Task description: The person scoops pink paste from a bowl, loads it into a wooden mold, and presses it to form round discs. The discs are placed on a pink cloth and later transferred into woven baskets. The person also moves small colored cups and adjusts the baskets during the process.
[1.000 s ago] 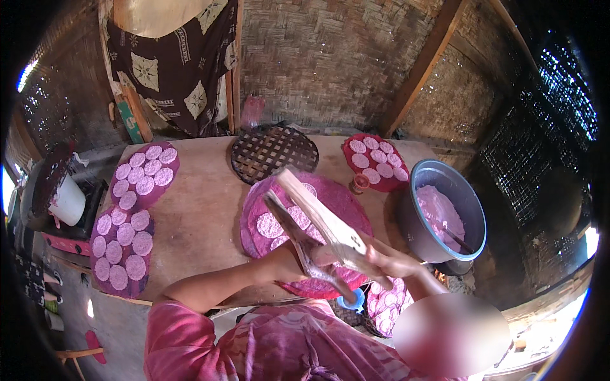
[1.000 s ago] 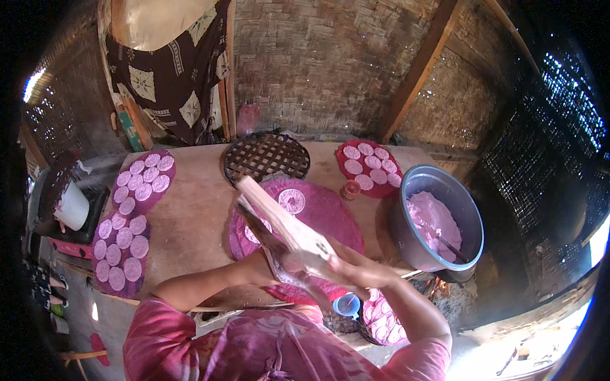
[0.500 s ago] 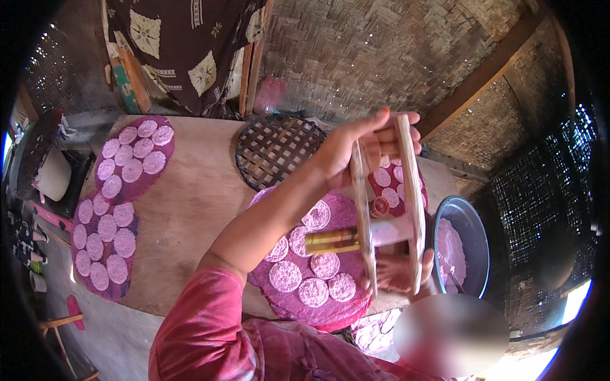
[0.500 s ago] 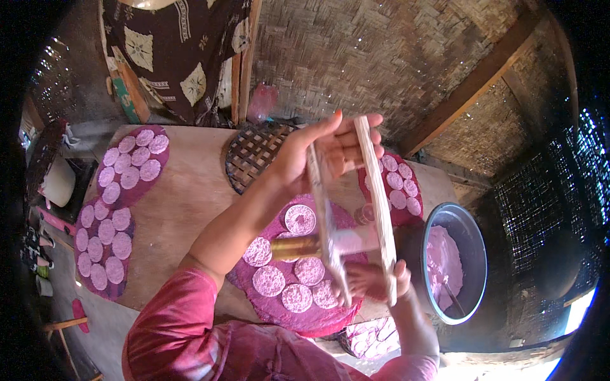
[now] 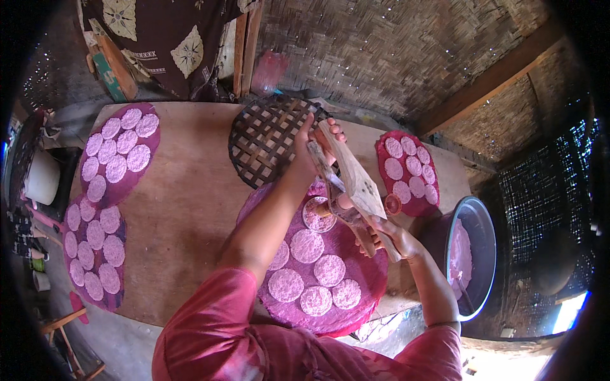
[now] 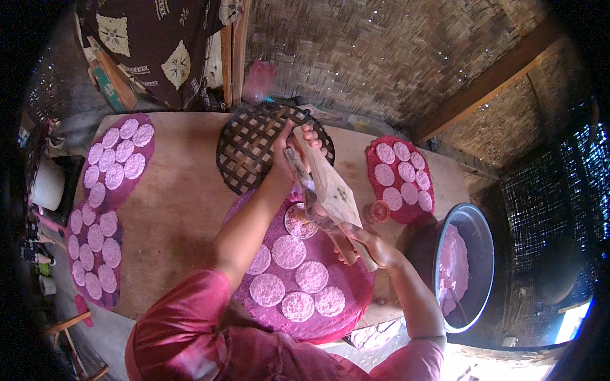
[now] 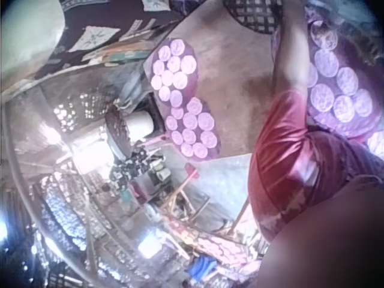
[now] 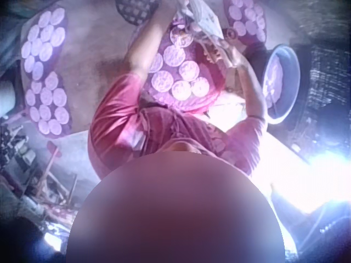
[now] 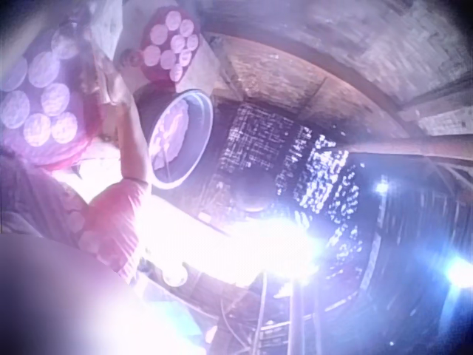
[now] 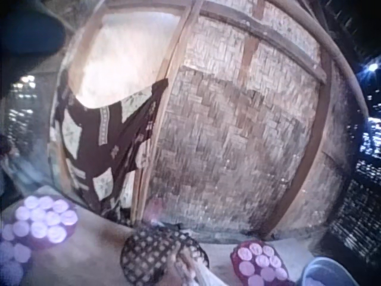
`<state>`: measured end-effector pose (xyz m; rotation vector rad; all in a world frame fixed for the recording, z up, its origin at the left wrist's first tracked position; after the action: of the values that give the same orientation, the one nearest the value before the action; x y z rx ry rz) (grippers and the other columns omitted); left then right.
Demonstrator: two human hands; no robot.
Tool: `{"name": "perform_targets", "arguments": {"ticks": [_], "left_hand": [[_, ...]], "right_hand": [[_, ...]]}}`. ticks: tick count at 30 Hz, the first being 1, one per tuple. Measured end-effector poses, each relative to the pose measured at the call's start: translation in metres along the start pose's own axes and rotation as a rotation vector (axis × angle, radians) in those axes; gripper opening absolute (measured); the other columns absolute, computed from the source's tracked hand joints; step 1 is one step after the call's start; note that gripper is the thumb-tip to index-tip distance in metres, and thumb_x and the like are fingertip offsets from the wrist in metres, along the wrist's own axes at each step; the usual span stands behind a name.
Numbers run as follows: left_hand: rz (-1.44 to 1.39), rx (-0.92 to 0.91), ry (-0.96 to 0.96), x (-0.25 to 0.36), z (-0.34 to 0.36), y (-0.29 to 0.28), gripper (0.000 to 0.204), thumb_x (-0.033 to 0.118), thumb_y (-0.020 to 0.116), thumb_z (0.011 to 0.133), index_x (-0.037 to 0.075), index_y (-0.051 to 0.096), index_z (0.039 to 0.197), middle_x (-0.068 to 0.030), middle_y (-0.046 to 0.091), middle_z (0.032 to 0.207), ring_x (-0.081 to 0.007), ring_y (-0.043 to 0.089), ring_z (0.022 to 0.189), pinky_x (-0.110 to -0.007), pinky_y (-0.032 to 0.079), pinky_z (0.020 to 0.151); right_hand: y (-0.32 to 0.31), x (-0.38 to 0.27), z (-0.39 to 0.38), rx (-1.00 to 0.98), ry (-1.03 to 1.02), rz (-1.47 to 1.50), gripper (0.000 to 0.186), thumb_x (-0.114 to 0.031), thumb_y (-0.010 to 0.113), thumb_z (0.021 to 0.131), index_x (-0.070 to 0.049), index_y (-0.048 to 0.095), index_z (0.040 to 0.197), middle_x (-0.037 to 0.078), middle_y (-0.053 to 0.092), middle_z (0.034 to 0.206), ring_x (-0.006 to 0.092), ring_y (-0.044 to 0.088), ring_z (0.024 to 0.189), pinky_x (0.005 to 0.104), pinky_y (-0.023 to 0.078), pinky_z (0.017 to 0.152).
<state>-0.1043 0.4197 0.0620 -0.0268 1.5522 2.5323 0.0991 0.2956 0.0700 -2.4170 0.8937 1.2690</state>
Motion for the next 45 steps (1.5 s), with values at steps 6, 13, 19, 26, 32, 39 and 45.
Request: {"name": "perform_targets", "arguments": {"ticks": [6,13,19,26,32,39,45], "left_hand": [[0.091,0.049,0.026,-0.008,-0.008,-0.004,0.045,0.054,0.046,0.097,0.013,0.062,0.092,0.0004,0.061,0.080,-0.0198,0.059,0.080,-0.042,0.043,0.081],[0.126,-0.231,-0.093,0.017,0.005,0.097,0.061,0.062,0.037,0.098,0.011,0.067,0.084,-0.0068,0.068,0.077,-0.0243,0.063,0.071,-0.040,0.042,0.081],[0.409,-0.723,-0.087,0.051,-0.061,0.278,0.085,0.072,0.016,0.095,0.010,0.071,0.081,-0.0102,0.071,0.078,-0.0266,0.065,0.065,-0.040,0.039,0.092],[1.031,-0.452,-0.084,0.052,-0.195,0.345,0.099,0.072,0.012,0.095,-0.006,0.067,0.071,-0.0187,0.066,0.061,-0.0328,0.064,0.049,-0.036,0.048,0.067],[1.312,-0.271,-0.032,0.054,-0.271,0.338,0.099,0.068,0.009,0.097,-0.008,0.067,0.071,-0.0209,0.066,0.062,-0.0333,0.067,0.053,-0.032,0.037,0.055],[1.213,-0.355,0.051,0.069,-0.298,0.365,0.099,0.067,0.008,0.098,-0.007,0.067,0.070,-0.0205,0.066,0.061,-0.0331,0.067,0.052,-0.032,0.038,0.062],[1.086,-0.509,-0.130,0.051,-0.275,0.368,0.096,0.068,0.008,0.098,-0.002,0.070,0.077,-0.0190,0.070,0.067,-0.0305,0.070,0.058,-0.030,0.037,0.064]], "right_hand": [[0.007,0.000,-0.012,0.078,0.033,-0.032,0.056,-0.049,0.050,0.098,0.004,0.056,0.115,0.013,0.064,0.086,0.0221,0.064,0.076,0.0335,0.053,0.071],[0.035,-0.003,0.001,0.021,-0.261,-0.134,0.077,-0.067,0.041,0.095,0.005,0.058,0.114,0.014,0.065,0.095,0.0205,0.064,0.086,0.0317,0.051,0.077],[-0.007,-0.004,0.039,0.469,-0.416,-0.303,0.051,-0.045,0.052,0.097,-0.001,0.063,0.120,0.018,0.067,0.115,0.0250,0.066,0.103,0.0380,0.050,0.090],[-0.019,0.023,0.081,0.825,-0.591,-0.838,0.017,-0.014,0.065,0.084,0.002,0.068,0.083,0.025,0.061,0.069,0.0348,0.067,0.063,0.0396,0.051,0.059],[-0.009,0.014,0.078,0.833,-0.653,-0.802,0.015,-0.010,0.063,0.080,0.004,0.065,0.076,0.026,0.061,0.071,0.0429,0.064,0.067,0.0453,0.051,0.059],[-0.037,0.018,0.026,0.891,-0.568,-0.882,0.013,-0.008,0.064,0.084,0.004,0.066,0.078,0.024,0.064,0.068,0.0350,0.068,0.064,0.0394,0.052,0.057],[-0.048,0.054,0.010,0.927,-0.499,-0.991,0.010,-0.006,0.063,0.082,0.003,0.066,0.078,0.024,0.065,0.075,0.0383,0.068,0.071,0.0439,0.054,0.063]]}}
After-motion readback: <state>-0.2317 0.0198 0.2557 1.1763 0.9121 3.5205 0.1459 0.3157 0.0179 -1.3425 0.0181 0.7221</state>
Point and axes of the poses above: each hand's wrist, its own z-axis towards the middle knuckle, its own y-axis out of the palm, x = y × z, the point moved 9 cm from there along z, towards the middle knuckle
